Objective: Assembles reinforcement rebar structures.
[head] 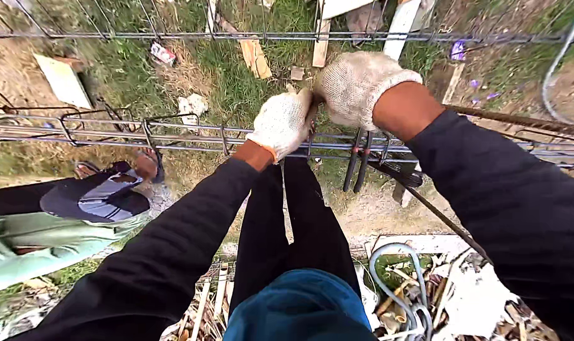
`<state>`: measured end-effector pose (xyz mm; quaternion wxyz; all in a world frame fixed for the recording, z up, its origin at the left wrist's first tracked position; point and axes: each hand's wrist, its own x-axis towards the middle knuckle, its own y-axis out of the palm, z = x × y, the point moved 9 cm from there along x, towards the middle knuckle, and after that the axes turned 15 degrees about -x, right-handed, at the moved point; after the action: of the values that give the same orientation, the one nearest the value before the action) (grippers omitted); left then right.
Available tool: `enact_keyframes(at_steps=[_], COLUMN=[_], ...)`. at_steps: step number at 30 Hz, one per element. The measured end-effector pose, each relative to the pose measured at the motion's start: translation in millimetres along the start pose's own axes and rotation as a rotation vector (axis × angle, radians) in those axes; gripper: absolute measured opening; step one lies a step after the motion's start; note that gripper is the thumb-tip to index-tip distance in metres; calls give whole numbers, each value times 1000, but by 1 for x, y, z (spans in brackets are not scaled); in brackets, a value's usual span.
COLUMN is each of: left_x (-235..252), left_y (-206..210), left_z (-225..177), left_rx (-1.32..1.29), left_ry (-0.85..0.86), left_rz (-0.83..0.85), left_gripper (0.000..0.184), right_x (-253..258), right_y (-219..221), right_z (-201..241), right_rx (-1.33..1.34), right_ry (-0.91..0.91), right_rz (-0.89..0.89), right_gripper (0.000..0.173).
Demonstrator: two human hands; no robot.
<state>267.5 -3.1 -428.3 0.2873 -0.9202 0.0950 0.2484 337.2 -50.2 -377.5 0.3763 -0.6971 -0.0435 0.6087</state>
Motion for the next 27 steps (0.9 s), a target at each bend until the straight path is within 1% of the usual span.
enact_keyframes(at_steps=[3,5,7,11,12,15,18,20,22,24,27], left_x=[2,3,5,16,19,22,16,7,-3,-10,-16], left_y=[6,7,9,27,32,39,35,27,26,30,34], left_z=[14,23,33,55,61,71,73,73,78,83,84], left_rx=[-97,-150,-233,-514,-548,-474,-430,-325,-245,-240,-175], left_ry=[-82,-155,-192,-242,-253,-291,-279,-266,-266,-274,-249], left_rz=[28,10,-2,5,2,46,105,122,139,167,187], left_gripper=[33,29,26,21,20,23,28,30,29,31,35], right_x=[11,18,25,42,46,61,74,78,85,94,105], right_y=[-3,-6,-7,-5,-5,6,14,15,17,16,15], right_z=[8,17,27,34,34,37,39,40,43,46,58], right_rx=[-23,-58,-101,-242,-249,-263,-283,-277,-265,-284,-351], right_ry=[6,-43,-87,-87,-91,-196,-298,-327,-350,-366,-416], right_rz=[-47,-86,-109,-60,-54,-46,-53,-36,-12,-1,-3], right_gripper=[16,10,8,12,13,8,7,3,5,8,5])
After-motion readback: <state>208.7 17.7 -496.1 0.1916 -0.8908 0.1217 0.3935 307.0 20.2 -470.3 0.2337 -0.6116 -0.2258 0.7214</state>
